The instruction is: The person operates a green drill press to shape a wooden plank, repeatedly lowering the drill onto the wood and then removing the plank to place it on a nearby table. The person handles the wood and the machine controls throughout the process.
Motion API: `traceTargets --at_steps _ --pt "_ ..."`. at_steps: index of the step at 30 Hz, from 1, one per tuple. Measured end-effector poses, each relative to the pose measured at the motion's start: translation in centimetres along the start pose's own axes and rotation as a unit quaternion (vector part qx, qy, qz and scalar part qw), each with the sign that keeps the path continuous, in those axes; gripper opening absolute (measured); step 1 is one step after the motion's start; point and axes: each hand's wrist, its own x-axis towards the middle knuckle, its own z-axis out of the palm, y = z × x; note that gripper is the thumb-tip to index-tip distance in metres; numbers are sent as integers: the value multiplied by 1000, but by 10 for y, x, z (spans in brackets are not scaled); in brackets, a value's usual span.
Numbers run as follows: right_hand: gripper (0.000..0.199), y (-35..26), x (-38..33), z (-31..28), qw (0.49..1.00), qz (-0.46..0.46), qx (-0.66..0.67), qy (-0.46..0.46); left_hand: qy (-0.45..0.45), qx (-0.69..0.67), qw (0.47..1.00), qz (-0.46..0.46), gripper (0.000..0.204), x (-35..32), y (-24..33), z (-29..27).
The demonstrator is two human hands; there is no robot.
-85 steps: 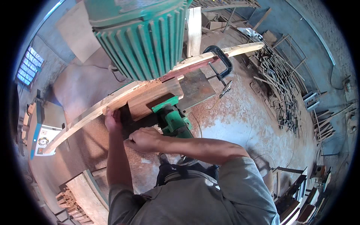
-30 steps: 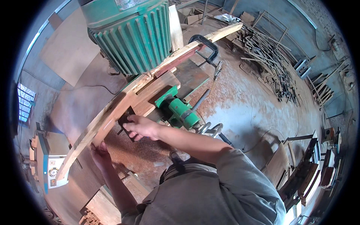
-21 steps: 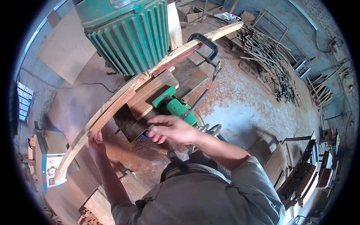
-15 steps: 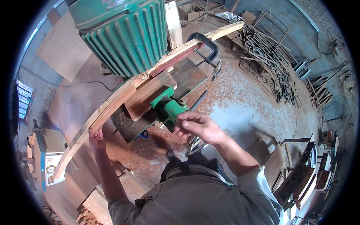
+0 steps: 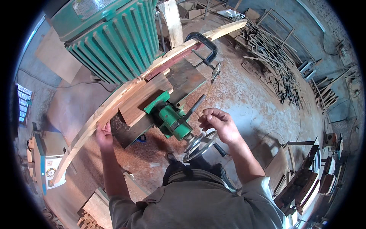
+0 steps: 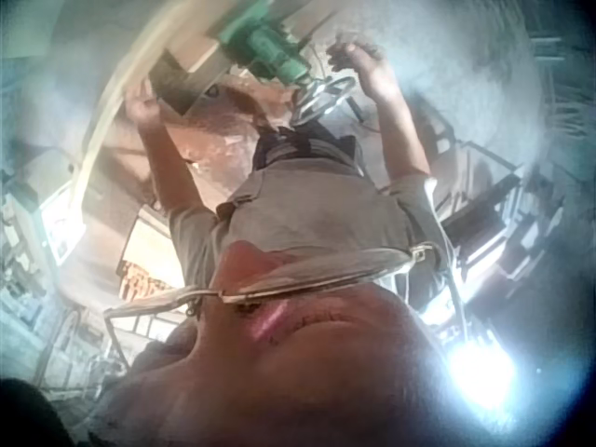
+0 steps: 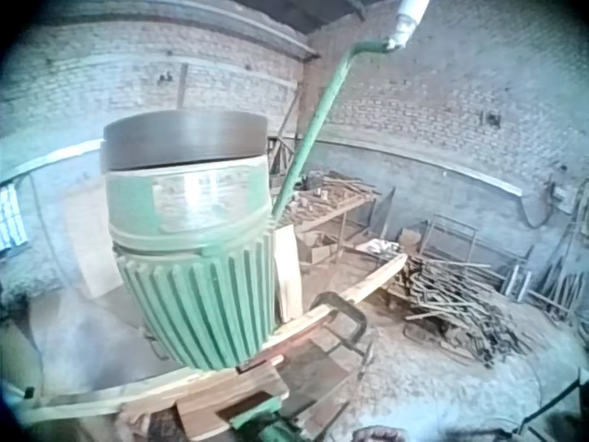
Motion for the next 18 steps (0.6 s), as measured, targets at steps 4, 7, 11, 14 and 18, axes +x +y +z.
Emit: traceTargets --at_steps 4,7,11,14,18 --pt "28 9 22 -23 994 -33 -29 96 18 31 999 4 37 2 -11 5" --pt "35 26 48 -42 981 -54 -40 184 20 39 999 4 39 3 -13 -1" --pt "43 52 82 -49 973 58 109 194 43 45 998 -8 40 -1 -15 10" --pt "44 43 106 -26 951 110 249 144 75 63 995 -9 38 0 -16 16" --pt "35 8 102 39 987 -28 77 136 86 69 994 -6 40 -6 -13 21"
